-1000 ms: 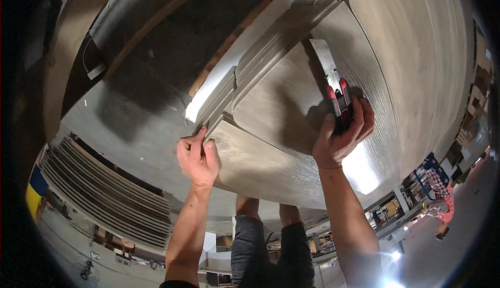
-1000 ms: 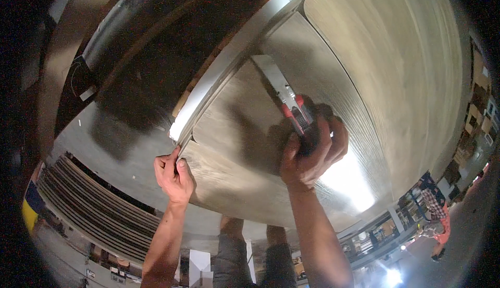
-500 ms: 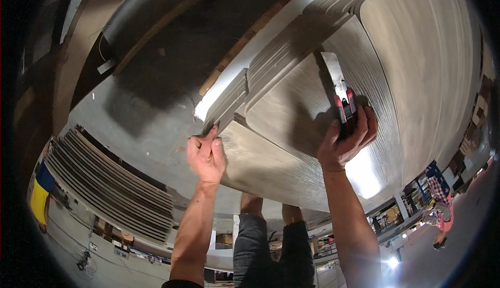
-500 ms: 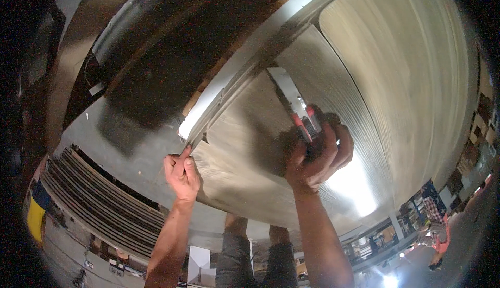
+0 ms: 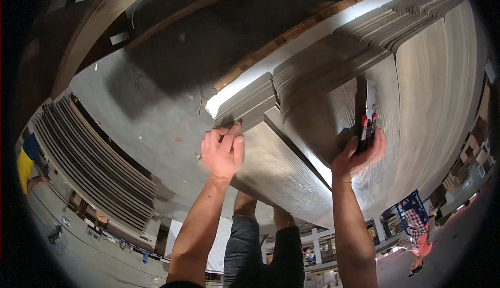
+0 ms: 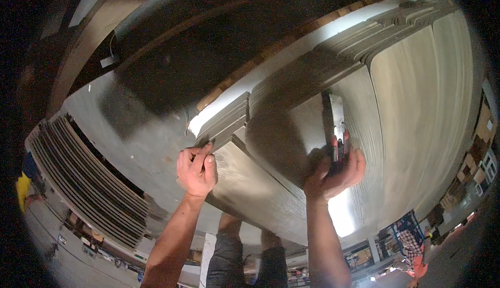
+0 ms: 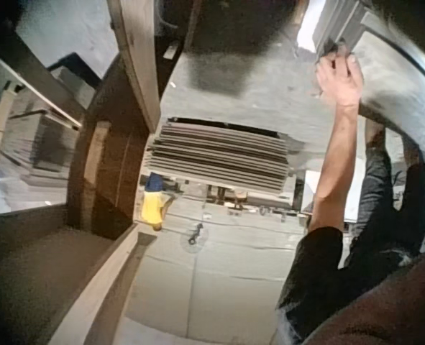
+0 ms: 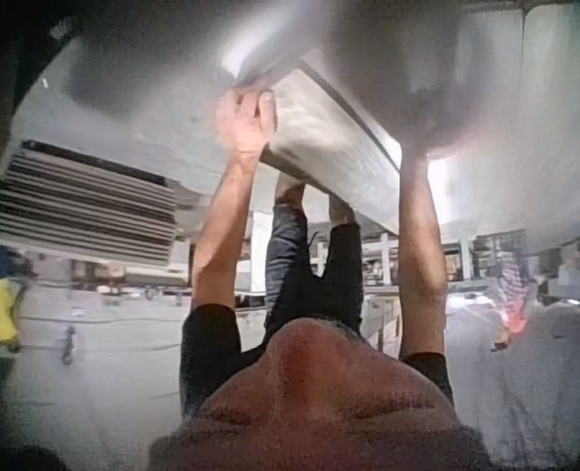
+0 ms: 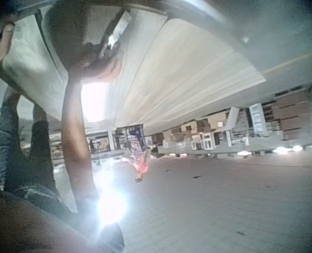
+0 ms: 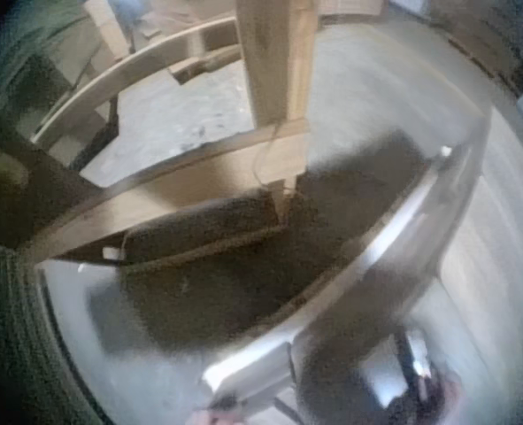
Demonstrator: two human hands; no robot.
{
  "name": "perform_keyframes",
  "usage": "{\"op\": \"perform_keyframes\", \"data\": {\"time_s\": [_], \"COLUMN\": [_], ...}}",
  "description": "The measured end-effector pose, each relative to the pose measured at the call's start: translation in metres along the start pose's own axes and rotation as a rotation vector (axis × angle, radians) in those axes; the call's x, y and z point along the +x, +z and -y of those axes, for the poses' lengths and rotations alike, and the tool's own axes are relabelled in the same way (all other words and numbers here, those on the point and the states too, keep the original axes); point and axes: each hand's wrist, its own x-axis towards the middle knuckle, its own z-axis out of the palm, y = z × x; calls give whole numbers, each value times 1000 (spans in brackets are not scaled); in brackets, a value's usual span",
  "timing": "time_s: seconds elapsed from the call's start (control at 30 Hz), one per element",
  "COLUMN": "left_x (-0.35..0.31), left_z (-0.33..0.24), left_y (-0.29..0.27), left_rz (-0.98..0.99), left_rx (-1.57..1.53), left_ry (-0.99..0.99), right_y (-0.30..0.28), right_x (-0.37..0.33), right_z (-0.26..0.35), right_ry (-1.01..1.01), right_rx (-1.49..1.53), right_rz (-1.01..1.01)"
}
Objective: Trimming the edges of large wood panels using a utility knife in a factory setting.
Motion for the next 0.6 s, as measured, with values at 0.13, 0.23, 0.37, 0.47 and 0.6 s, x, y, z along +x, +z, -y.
{"op": "perform_keyframes", "data": {"time_s": [0.13,0.23,0.37,0.47,0.6], "left_x": [3,0,1,1,5], "left_z": [-4,-1,0,-2,-8], "left_y": [-3,0,0,3,-5], "left_rz": [18,28,34,37,99], "left_rx": [14,29,40,43,49], "left_ry": [24,10,9,22,5], "right_y": [-6,-6,-6,-7,-8], "right_x": [4,5,5,3,4], "right_z": [4,6,4,2,2], "right_ry": [-12,25,21,55,72], "right_rx": [-87,-85,-57,-23,19], "right_rz": [49,51,55,72,90]}}
